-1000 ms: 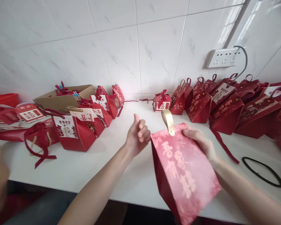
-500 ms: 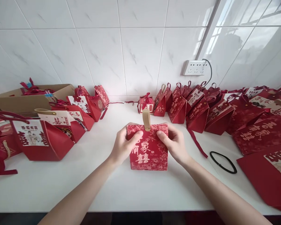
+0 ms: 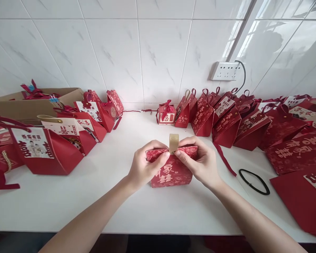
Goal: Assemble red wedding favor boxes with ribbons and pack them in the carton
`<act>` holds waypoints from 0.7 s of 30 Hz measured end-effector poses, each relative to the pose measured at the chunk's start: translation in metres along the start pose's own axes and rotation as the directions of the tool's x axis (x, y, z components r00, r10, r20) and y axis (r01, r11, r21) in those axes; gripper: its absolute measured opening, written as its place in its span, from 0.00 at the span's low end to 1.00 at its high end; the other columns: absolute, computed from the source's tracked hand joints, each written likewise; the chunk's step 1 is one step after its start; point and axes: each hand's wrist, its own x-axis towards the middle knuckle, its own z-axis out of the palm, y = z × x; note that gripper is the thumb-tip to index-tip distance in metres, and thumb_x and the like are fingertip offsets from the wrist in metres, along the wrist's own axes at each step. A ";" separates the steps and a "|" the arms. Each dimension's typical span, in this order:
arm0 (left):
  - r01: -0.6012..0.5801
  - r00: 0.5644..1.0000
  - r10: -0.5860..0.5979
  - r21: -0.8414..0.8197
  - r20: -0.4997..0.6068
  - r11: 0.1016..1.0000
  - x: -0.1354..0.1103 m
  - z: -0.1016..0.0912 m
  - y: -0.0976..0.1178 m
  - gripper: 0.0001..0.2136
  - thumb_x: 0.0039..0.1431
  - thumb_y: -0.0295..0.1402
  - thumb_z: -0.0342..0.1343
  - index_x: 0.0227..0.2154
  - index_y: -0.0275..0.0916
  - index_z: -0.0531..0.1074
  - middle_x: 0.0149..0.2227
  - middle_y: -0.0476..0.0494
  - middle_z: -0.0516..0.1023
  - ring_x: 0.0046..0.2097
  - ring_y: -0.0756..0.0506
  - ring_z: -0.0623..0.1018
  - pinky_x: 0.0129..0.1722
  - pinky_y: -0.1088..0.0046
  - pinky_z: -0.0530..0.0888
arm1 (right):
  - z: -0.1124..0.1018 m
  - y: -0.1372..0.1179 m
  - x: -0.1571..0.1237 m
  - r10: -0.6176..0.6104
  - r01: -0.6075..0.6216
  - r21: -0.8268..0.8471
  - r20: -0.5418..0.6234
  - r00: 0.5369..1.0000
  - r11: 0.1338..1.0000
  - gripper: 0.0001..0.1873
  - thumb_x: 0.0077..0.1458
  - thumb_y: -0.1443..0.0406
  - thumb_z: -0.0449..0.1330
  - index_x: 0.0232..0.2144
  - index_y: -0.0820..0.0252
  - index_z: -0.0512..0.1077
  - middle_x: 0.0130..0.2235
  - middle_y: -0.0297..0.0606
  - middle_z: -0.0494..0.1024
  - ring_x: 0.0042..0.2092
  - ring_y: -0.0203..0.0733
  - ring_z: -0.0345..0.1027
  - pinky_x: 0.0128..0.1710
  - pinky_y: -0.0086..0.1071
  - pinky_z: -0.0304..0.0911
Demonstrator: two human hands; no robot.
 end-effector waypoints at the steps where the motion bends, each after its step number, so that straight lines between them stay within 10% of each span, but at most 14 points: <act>1: 0.014 1.000 -0.014 -0.003 -0.003 1.000 0.000 0.000 0.000 0.04 0.55 0.34 0.56 0.29 0.39 0.72 0.29 0.50 0.77 0.33 0.50 0.76 0.34 0.77 0.71 | 0.000 0.000 0.000 0.016 -0.016 0.005 0.004 1.000 1.000 0.03 0.51 0.66 0.63 0.30 0.56 0.71 0.30 0.30 0.78 0.29 0.35 0.71 0.29 0.27 0.67; 21: 0.131 0.991 -0.130 -0.046 0.040 0.990 -0.003 -0.001 0.009 0.05 0.55 0.34 0.57 0.27 0.41 0.72 0.27 0.51 0.76 0.28 0.51 0.73 0.29 0.77 0.69 | 0.001 -0.004 -0.001 0.122 -0.122 0.023 0.018 0.992 0.992 0.03 0.49 0.64 0.63 0.25 0.56 0.72 0.25 0.31 0.77 0.25 0.35 0.68 0.24 0.28 0.66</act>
